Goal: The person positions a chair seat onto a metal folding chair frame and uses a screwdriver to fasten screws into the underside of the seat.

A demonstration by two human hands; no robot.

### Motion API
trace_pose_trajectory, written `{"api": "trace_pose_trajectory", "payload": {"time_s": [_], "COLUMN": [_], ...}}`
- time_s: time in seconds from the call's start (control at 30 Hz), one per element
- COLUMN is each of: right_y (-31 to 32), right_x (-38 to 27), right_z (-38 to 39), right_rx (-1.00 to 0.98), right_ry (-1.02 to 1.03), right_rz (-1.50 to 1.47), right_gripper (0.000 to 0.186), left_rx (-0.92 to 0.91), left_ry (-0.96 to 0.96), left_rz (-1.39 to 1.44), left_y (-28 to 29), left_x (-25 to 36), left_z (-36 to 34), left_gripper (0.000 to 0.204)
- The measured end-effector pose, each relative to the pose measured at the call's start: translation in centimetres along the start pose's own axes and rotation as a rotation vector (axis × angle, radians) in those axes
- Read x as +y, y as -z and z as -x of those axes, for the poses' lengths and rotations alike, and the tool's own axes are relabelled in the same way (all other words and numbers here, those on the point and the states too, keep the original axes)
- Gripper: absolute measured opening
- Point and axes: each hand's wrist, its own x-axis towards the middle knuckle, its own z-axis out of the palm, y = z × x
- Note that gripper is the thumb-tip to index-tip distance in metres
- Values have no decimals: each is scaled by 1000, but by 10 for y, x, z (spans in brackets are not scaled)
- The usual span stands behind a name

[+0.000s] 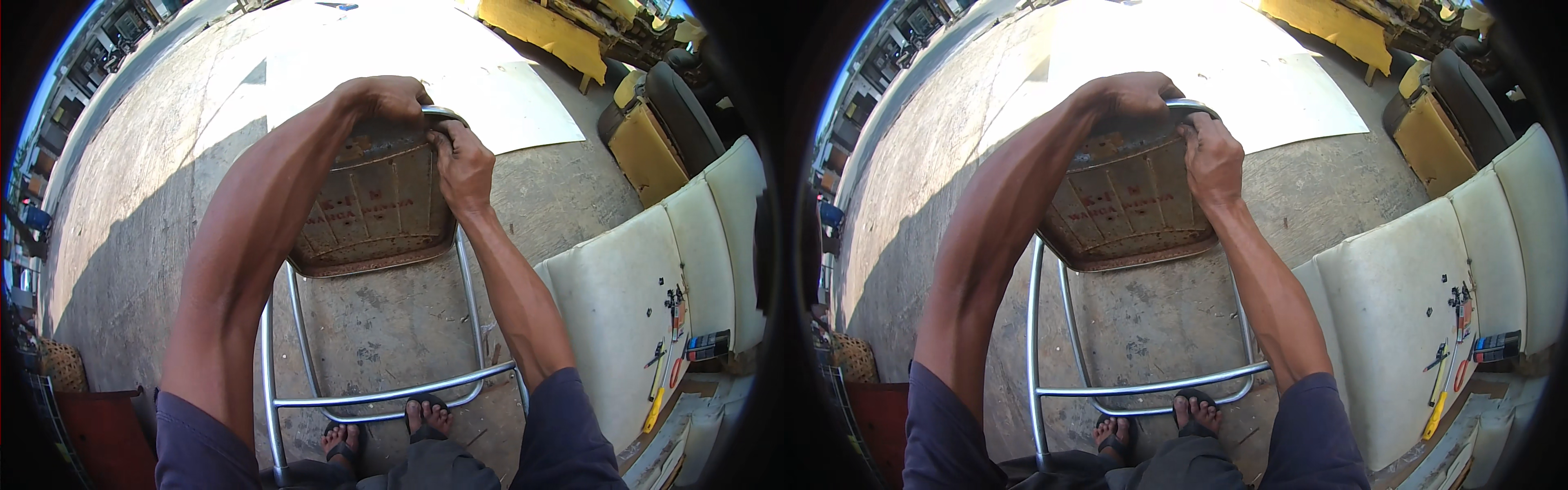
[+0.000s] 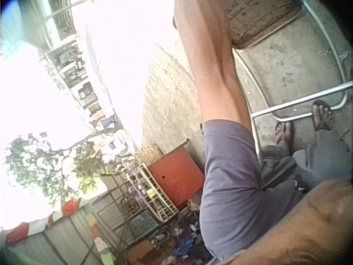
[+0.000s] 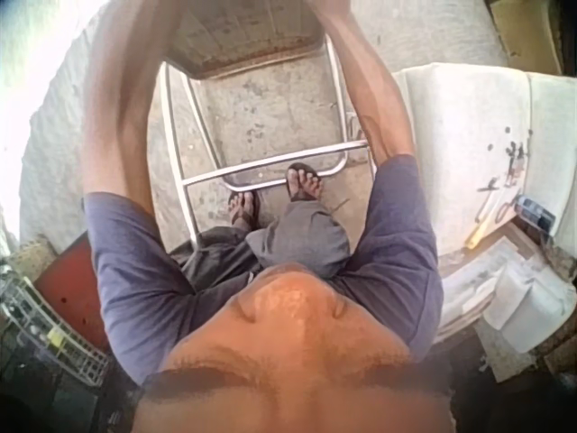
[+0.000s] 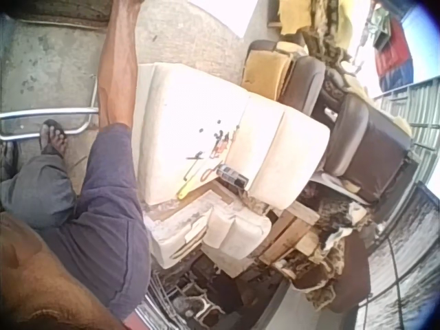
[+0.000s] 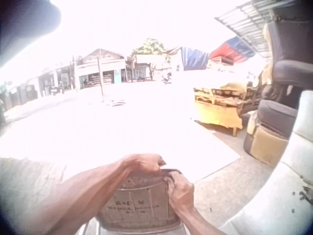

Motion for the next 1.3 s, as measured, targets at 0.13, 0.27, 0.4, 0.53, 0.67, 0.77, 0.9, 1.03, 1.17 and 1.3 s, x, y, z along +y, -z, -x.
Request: {"api": "trace_pose_trajectory", "payload": {"time_s": [0.13, 0.27, 0.4, 0.53, 0.67, 0.77, 0.9, 1.03, 1.17, 1.3], "right_y": [-7, -5, -1, -2, -4, -2, -7, -11, -19, -19], "right_x": [8, 7, 7, -8, 4, -2, -11, -16, -11, 0], "right_z": [10, 9, 3, 0, 3, 0, -1, 1, 5, 10], "right_rx": [69, 66, 39, 39, 75, 41, 34, 82, 171, 150], "right_ry": [215, 225, 96, -65, 40, -52, -128, -263, -74, 161], "right_rz": [208, 191, 75, 5, 49, 24, 19, 26, 128, 226], "right_gripper": [18, 22, 18, 15, 15, 16, 13, 12, 13, 13], "left_rx": [16, 37, 6, 6, 7, 14, 18, 8, -1, 4], "left_ry": [-10, 17, 46, 20, 17, 54, 33, 58, 17, 0], "left_rz": [0, 16, -2, 16, -17, 19, 19, -16, 13, -50], "left_y": [-1, -3, 0, 0, 0, 0, 1, 1, 1, 1], "left_x": [1, -1, -1, -4, -1, 9, 0, 4, 5, 2], "left_z": [-3, -1, -4, -2, -2, 7, 3, 3, 2, -4], "left_gripper": [42, 41, 35, 33, 34, 35, 36, 38, 40, 44]}}
